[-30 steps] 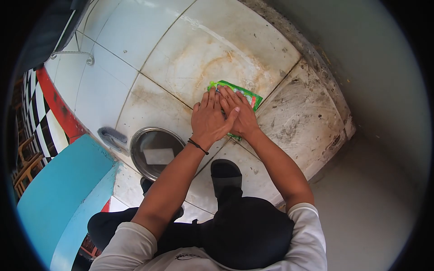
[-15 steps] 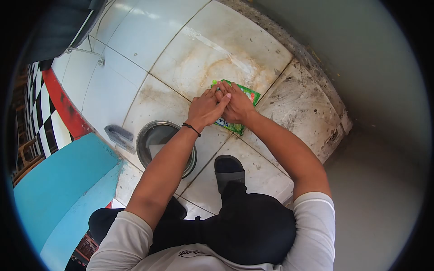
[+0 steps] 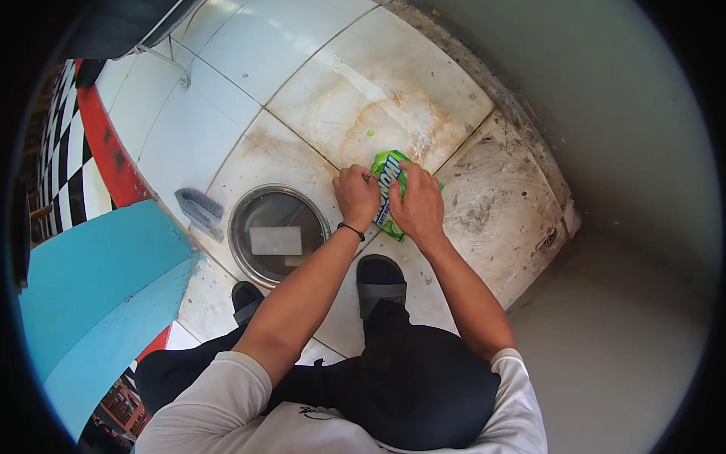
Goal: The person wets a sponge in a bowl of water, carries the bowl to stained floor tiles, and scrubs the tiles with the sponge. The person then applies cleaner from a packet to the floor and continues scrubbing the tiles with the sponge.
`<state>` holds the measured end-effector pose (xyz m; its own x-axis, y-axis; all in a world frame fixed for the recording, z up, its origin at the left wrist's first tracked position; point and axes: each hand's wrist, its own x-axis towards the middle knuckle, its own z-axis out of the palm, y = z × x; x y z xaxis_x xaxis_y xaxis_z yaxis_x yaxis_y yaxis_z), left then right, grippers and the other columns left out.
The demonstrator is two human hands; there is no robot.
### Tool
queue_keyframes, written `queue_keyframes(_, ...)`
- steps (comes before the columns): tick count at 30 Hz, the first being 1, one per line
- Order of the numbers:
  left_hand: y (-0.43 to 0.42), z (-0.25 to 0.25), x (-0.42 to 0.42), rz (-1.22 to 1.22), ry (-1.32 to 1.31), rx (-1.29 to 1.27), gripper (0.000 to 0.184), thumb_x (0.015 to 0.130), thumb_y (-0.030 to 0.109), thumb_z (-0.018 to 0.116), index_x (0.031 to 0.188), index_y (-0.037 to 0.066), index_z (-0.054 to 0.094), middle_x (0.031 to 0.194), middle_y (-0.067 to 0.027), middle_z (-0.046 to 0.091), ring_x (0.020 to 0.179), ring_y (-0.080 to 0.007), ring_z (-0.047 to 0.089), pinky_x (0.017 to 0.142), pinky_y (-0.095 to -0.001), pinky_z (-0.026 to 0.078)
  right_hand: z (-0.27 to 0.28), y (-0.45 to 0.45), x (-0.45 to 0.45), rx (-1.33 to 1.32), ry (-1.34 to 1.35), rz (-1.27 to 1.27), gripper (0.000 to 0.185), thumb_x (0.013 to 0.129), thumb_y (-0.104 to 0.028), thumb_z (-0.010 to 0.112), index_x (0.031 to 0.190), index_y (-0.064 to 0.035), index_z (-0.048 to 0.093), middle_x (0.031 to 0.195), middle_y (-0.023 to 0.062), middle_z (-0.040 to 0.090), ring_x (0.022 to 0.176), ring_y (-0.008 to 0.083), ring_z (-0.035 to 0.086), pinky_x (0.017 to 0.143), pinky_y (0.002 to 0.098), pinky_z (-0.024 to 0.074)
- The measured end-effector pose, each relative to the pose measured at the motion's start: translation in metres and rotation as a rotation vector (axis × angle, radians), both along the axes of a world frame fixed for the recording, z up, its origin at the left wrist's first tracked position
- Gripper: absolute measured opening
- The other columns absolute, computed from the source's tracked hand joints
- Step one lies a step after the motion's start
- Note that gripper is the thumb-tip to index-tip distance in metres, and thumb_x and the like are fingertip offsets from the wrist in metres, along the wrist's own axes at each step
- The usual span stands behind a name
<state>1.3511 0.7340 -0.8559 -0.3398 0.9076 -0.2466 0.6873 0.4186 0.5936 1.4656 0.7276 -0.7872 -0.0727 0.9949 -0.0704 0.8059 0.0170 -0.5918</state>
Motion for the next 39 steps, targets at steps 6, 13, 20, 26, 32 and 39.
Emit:
queue_keyframes(6,0.063,0.115,-0.075,-0.446,-0.33,0.114,0.017,0.088,0.017,0.069,0.095,0.005,0.06,0.08,-0.0134,0.068,0.073,-0.0274,0.066,0.067,-0.0361,0.05,0.003,-0.068,-0.036,0.319,0.298,0.544,0.026,0.072,-0.001,0.069,0.095,-0.0042,0.057,0.092,0.0116,0.063,0.079,0.0298,0.06,0.073,0.0403,0.0477)
queue_keyframes(13,0.112,0.217,-0.214,-0.629,-0.295,0.296,0.012,0.093,0.012,0.065,0.099,0.003,0.059,0.087,0.0021,0.063,0.08,-0.0061,0.057,0.072,-0.0241,0.046,-0.01,-0.061,-0.176,0.209,0.069,0.909,0.051,0.084,-0.023,0.067,0.129,-0.0064,0.051,0.122,0.0162,0.056,0.104,0.0318,0.058,0.083,0.0442,0.0503)
queue_keyframes(20,0.127,0.16,-0.331,-0.476,0.065,0.013,0.014,0.093,0.014,0.062,0.105,0.008,0.06,0.082,-0.0018,0.064,0.08,-0.0094,0.058,0.075,-0.026,0.045,-0.038,-0.058,-0.198,-0.014,-0.265,0.959,0.064,0.085,-0.024,0.063,0.144,-0.0099,0.043,0.118,0.018,0.056,0.105,0.0339,0.057,0.077,0.052,0.0521)
queue_keyframes(26,0.119,0.085,-0.349,-0.298,0.872,0.35,0.05,0.086,0.032,0.069,0.131,0.015,0.056,0.126,-0.0093,0.06,0.121,-0.0272,0.05,0.103,-0.0481,0.03,0.005,-0.034,-0.177,-0.313,0.07,0.869,0.061,0.088,-0.031,0.058,0.144,-0.0117,0.044,0.118,0.0211,0.057,0.103,0.0338,0.058,0.087,0.0492,0.0479)
queue_keyframes(32,0.062,0.089,-0.304,-0.195,0.387,0.354,0.065,0.085,0.028,0.072,0.141,0.011,0.044,0.132,-0.0099,0.056,0.127,-0.0308,0.043,0.105,-0.0468,0.029,-0.011,-0.006,-0.184,-1.232,0.793,0.531,0.061,0.089,-0.047,0.057,0.132,-0.0044,0.058,0.128,0.024,0.059,0.118,0.0323,0.057,0.101,0.0386,0.0416)
queue_keyframes(39,-0.054,0.06,-0.326,-0.19,0.478,0.361,0.048,0.088,0.017,0.067,0.132,0.006,0.053,0.116,-0.0063,0.065,0.114,-0.0271,0.051,0.098,-0.0435,0.033,-0.015,-0.019,-0.192,-0.959,0.518,0.576,0.061,0.086,-0.049,0.061,0.106,0.0079,0.068,0.091,0.0266,0.069,0.093,0.0349,0.069,0.086,0.0396,0.0515)
